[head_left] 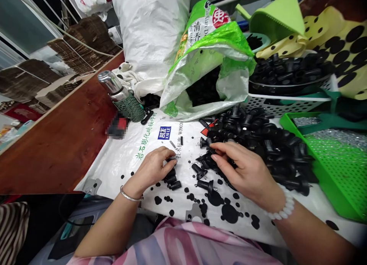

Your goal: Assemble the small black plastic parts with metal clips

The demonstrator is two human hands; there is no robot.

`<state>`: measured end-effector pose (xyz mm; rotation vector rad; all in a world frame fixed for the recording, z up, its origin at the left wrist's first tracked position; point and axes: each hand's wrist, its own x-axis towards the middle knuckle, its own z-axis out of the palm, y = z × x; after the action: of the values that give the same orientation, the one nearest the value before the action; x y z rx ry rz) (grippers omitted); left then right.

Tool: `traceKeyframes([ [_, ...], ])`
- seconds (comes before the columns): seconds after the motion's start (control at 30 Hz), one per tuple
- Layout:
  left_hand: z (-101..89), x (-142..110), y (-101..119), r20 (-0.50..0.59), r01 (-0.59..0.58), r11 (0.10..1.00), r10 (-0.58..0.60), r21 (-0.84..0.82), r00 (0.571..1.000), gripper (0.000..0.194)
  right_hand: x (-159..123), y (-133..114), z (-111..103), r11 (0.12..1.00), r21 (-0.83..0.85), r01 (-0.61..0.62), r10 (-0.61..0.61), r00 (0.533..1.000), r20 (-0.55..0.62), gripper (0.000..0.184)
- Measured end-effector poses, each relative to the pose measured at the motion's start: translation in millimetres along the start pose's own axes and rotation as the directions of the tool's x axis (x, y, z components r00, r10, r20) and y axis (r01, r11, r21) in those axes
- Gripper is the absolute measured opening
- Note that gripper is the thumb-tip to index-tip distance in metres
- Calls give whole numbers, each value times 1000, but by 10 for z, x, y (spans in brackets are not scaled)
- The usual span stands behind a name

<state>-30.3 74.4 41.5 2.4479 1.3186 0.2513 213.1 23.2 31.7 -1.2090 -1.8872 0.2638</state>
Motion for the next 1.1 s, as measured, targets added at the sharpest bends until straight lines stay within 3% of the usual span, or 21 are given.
traceKeyframes([
  [0.37,118,108,131,-44,-37,999,37,-7,998,18,24,-33,1,1000,-28,7,-7,1000,3,17],
  [0.57,188,218,47,-129,47,987,-28,153,991,16,17,-31,47,1000,-15,18,-18,1000,14,18],
  [0.7,186,327,1,-146,38,980,-10,194,989,18,19,-5,70,1000,-25,9,-8,1000,30,17],
  [0.97,242,334,-134,-189,55,995,-39,83,981,20,9,-39,159,994,-85,74,-71,997,44,16],
  [1.1,268,298,-261,-209,53,997,-65,-64,976,20,38,-96,244,987,-124,107,-96,991,94,17],
])
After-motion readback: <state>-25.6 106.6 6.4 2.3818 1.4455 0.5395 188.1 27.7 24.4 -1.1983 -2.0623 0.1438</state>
